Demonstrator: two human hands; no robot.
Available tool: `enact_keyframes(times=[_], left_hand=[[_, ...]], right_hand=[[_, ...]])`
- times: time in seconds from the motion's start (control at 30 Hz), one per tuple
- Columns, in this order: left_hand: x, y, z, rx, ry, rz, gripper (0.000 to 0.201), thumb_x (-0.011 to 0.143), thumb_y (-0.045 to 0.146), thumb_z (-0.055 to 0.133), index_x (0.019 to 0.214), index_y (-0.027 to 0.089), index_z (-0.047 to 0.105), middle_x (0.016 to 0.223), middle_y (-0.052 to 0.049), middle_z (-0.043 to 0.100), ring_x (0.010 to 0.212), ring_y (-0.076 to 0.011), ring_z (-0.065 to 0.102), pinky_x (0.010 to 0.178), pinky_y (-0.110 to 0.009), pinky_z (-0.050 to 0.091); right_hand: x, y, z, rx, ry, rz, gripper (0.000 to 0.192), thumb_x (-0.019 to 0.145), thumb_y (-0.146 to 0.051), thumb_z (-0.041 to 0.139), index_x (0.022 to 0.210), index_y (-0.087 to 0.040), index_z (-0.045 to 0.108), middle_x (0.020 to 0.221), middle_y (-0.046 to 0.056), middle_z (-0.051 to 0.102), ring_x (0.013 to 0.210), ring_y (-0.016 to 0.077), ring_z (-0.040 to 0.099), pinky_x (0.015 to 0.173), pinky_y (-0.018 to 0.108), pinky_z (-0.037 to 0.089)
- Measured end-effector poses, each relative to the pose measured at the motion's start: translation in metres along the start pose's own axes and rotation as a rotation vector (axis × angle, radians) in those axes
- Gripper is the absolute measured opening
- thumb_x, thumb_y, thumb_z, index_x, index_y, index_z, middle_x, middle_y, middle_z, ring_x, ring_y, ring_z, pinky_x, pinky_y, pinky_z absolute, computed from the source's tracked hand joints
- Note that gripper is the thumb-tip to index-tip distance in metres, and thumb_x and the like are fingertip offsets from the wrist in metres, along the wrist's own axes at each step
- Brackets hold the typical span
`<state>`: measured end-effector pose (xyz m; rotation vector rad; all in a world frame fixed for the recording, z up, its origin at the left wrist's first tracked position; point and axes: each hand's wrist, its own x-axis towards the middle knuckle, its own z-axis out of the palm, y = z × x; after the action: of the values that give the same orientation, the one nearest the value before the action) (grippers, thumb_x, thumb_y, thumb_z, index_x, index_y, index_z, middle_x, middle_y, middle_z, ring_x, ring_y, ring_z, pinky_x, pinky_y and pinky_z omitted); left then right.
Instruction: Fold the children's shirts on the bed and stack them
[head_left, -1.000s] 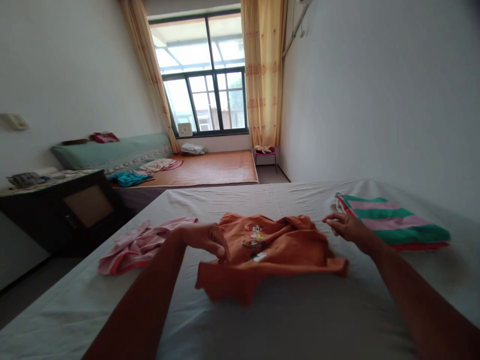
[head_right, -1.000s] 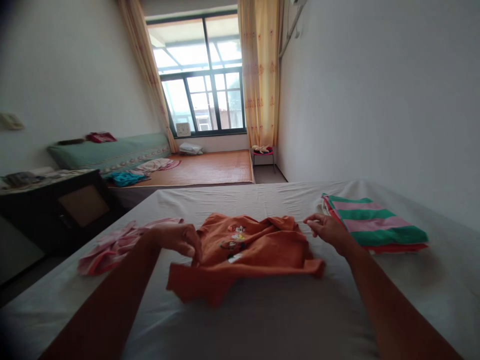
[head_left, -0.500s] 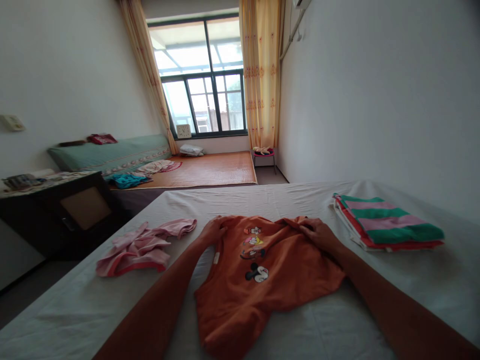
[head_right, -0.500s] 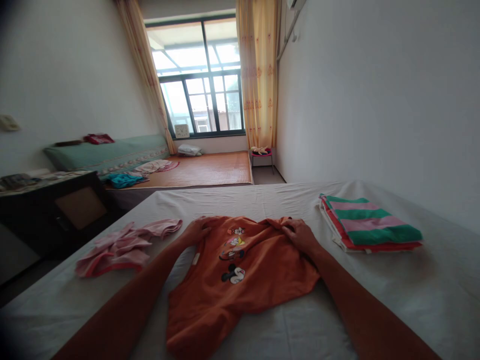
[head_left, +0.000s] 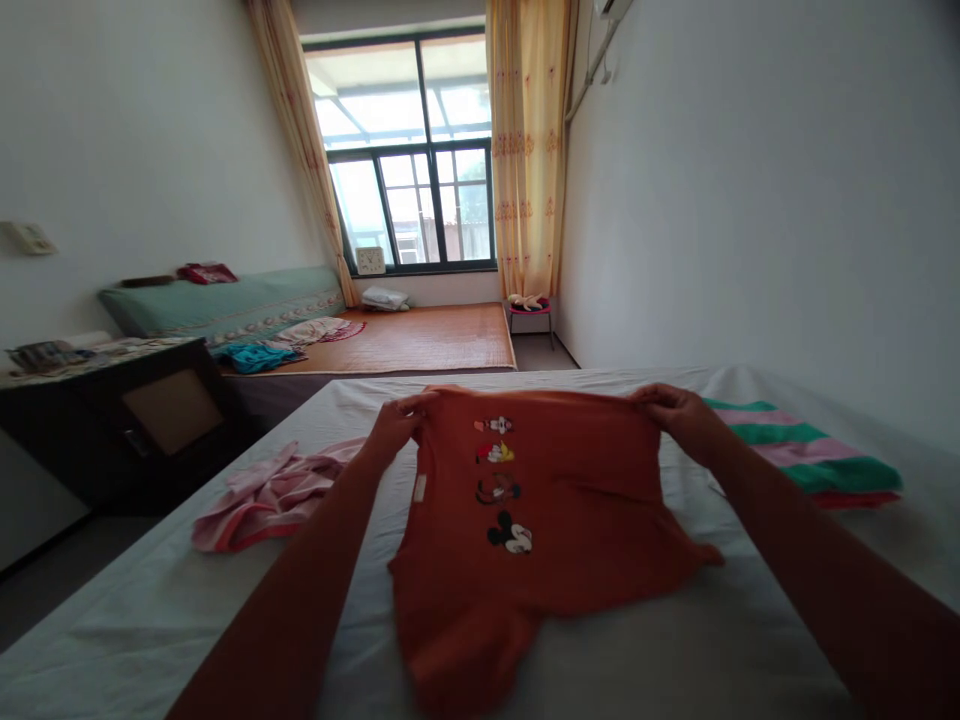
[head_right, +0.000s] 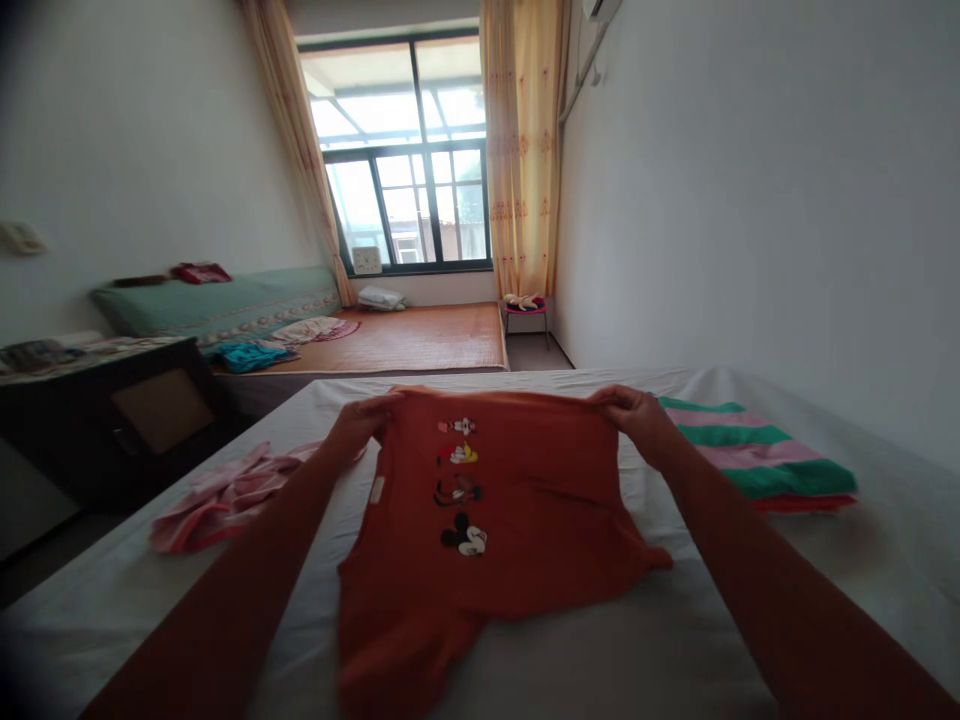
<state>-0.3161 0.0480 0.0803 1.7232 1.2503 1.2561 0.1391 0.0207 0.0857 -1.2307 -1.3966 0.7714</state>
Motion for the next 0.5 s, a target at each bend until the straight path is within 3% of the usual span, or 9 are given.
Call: enact_keyframes(times=[0.07, 0.13, 0.2, 0.23, 0.33, 0.43, 0.5], left_hand=[[0.019, 0.000, 0.007, 0.140, 0.164, 0.043, 0.055, 0.068, 0.024, 0.059, 0.123, 0.015, 0.060, 0.109, -0.010, 0.067, 0.095, -0.0262, 0.064, 0.077, -0.036, 0.054], [0.034, 0.001, 0.010, 0.313, 0.280, 0.063, 0.059, 0.064, 0.015, 0.060, 0.123, 0.014, 0.059, 0.127, -0.013, 0.057, 0.119, -0.0303, 0.050, 0.094, -0.040, 0.047], [0.039, 0.003, 0.007, 0.435, 0.313, 0.056, 0.058, 0.062, 0.012, 0.060, 0.120, 0.013, 0.060, 0.135, -0.014, 0.050, 0.129, -0.0312, 0.039, 0.104, -0.042, 0.037], [0.036, 0.004, 0.004, 0.462, 0.269, 0.060, 0.055, 0.064, 0.013, 0.059, 0.119, 0.013, 0.061, 0.135, -0.014, 0.049, 0.130, -0.0306, 0.038, 0.105, -0.043, 0.036], [0.007, 0.011, -0.008, 0.449, -0.104, 0.120, 0.043, 0.074, 0.021, 0.055, 0.116, 0.017, 0.063, 0.129, -0.010, 0.056, 0.123, -0.0263, 0.047, 0.100, -0.041, 0.041], [-0.042, 0.022, -0.018, 0.393, -0.579, 0.136, 0.035, 0.078, 0.029, 0.059, 0.111, 0.022, 0.066, 0.119, -0.007, 0.063, 0.114, -0.0233, 0.054, 0.098, -0.037, 0.042], [-0.073, 0.030, -0.020, 0.348, -0.812, 0.152, 0.036, 0.077, 0.032, 0.063, 0.112, 0.022, 0.066, 0.121, -0.008, 0.062, 0.112, -0.0231, 0.056, 0.097, -0.035, 0.042]], right_hand=[[0.026, -0.004, 0.009, 0.046, 0.033, -0.007, 0.037, 0.064, -0.034, 0.068, 0.097, -0.018, 0.066, 0.095, 0.006, 0.070, 0.085, 0.0205, 0.063, 0.075, 0.031, 0.052], [0.045, -0.005, 0.016, -0.023, 0.012, -0.001, 0.059, 0.064, -0.029, 0.067, 0.121, -0.017, 0.057, 0.110, 0.009, 0.066, 0.093, 0.0232, 0.063, 0.077, 0.033, 0.052], [0.051, -0.003, 0.019, -0.219, -0.011, -0.027, 0.079, 0.062, -0.022, 0.067, 0.136, -0.019, 0.043, 0.124, 0.012, 0.060, 0.103, 0.0265, 0.060, 0.083, 0.036, 0.051], [0.048, -0.001, 0.019, -0.330, -0.014, -0.060, 0.082, 0.061, -0.020, 0.066, 0.139, -0.020, 0.040, 0.128, 0.012, 0.057, 0.107, 0.0277, 0.059, 0.087, 0.037, 0.049], [0.019, 0.007, 0.011, -0.559, -0.080, -0.176, 0.065, 0.064, -0.021, 0.063, 0.128, -0.023, 0.054, 0.126, 0.008, 0.059, 0.115, 0.0286, 0.054, 0.100, 0.042, 0.040], [-0.027, 0.012, -0.007, -0.557, -0.328, -0.154, 0.035, 0.066, -0.031, 0.065, 0.100, -0.025, 0.070, 0.104, 0.005, 0.069, 0.105, 0.0281, 0.059, 0.098, 0.042, 0.041], [-0.057, 0.014, -0.022, -0.487, -0.503, -0.069, 0.030, 0.062, -0.035, 0.069, 0.091, -0.026, 0.073, 0.095, 0.004, 0.071, 0.097, 0.0276, 0.061, 0.093, 0.040, 0.045]])
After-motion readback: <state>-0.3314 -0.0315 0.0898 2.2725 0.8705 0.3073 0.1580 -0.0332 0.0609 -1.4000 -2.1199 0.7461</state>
